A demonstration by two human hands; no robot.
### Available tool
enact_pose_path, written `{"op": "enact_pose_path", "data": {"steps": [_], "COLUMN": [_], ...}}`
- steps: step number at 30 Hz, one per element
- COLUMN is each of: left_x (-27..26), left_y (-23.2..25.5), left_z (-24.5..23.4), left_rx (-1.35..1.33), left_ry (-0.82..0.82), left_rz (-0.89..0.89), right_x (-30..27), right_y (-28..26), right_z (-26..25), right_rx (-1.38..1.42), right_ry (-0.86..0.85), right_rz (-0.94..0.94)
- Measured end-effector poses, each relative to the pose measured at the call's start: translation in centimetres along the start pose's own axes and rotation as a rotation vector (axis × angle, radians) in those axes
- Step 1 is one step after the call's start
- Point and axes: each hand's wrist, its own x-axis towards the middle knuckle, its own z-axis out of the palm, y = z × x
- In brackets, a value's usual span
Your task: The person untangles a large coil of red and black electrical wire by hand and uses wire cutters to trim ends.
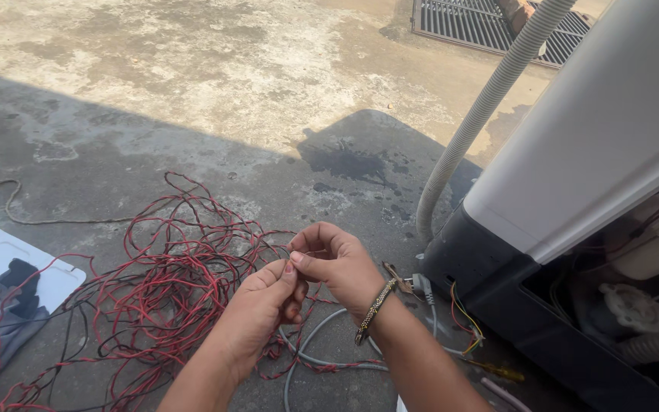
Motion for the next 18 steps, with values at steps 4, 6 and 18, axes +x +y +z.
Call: {"op": "enact_pose_path", "data": {"steps": [4, 6, 18], "left_x": [2.7, 4.3, 3.2], "left_y": [-1.1, -1.6, -12.2], "left_z": [2.2, 3.5, 20.5], "left_rx": [0.097, 0.161, 0.931], "left_ry": [-0.021, -0.07, -0.121], "left_rz": [-0.076, -0.078, -0.094], "right_x": [1.5, 2.0, -10.6], "right_y": [-2.4, -3.5, 3.8], "right_z": [-3.8, -5.8, -23.4], "right_rx": [-0.442, -0.66, -0.784], "right_ry": [-0.038, -0.073, 0.105], "right_rz": [0.115, 0.094, 0.595]}}
